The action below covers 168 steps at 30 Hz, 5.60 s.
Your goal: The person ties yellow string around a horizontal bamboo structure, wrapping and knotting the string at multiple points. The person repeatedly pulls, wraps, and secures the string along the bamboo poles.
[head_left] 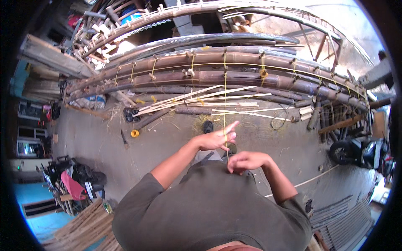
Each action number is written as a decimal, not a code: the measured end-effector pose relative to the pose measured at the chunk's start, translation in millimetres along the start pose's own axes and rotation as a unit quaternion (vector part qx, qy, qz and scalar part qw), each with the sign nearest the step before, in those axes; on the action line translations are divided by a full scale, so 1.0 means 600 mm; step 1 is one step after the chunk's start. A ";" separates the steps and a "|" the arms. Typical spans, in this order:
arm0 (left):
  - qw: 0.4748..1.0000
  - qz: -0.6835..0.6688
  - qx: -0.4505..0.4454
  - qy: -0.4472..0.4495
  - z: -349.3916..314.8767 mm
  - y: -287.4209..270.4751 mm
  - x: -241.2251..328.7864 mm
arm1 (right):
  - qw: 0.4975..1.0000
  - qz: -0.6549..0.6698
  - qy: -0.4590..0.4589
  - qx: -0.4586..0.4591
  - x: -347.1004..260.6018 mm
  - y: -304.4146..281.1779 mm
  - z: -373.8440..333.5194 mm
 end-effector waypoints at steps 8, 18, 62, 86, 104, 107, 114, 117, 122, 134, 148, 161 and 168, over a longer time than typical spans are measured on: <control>0.996 0.090 0.003 -0.011 0.066 -0.025 -0.051 | 0.994 -0.048 -0.034 0.097 -0.038 -0.038 -0.039; 0.995 0.017 0.010 0.096 0.058 0.006 0.021 | 0.998 -0.038 0.033 -0.042 -0.011 -0.025 -0.041; 0.999 0.018 -0.033 0.016 -0.059 -0.084 0.057 | 0.954 0.109 0.094 0.264 0.017 -0.119 0.004; 0.907 -0.187 -0.373 -0.051 0.023 -0.042 0.040 | 0.976 0.010 -0.015 0.219 -0.033 -0.060 0.025; 0.912 -0.335 -0.236 0.036 0.017 -0.032 0.053 | 0.997 0.036 0.059 0.024 -0.018 -0.044 0.028; 0.912 -0.307 -0.268 -0.043 0.021 -0.032 0.000 | 0.986 -0.067 -0.091 0.123 -0.066 -0.084 0.049; 0.963 -0.258 0.021 0.069 0.012 -0.015 0.025 | 0.856 -0.336 -0.224 0.324 -0.128 -0.031 0.048; 0.888 -0.421 0.076 0.167 0.022 -0.032 0.025 | 0.828 -0.390 -0.253 0.314 -0.094 -0.010 0.057; 0.796 -0.570 0.023 0.202 0.023 -0.020 0.009 | 0.853 -0.361 -0.268 0.266 -0.072 0.000 0.060; 0.920 -0.383 -0.080 -0.022 0.026 0.006 -0.053 | 0.949 -0.217 -0.148 0.176 -0.080 -0.045 0.032; 0.941 -0.300 -0.156 0.018 0.035 -0.010 -0.022 | 0.907 -0.373 -0.189 0.049 -0.122 -0.061 0.044; 0.978 -0.179 0.101 -0.041 -0.026 -0.012 -0.051 | 0.893 -0.387 -0.131 0.190 -0.067 -0.061 0.070; 0.877 -0.477 -0.026 -0.055 -0.029 -0.020 -0.050 | 0.698 -0.650 -0.266 0.138 -0.088 0.006 0.056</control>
Point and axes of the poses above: each hand's wrist, its own z-axis towards the middle knuckle, its own y-axis out of the palm, x = y × z, the point moved 2 cm from there along z, towards the middle knuckle, and after that the axes turned 7 degrees about -y, right-handed, at the moved point
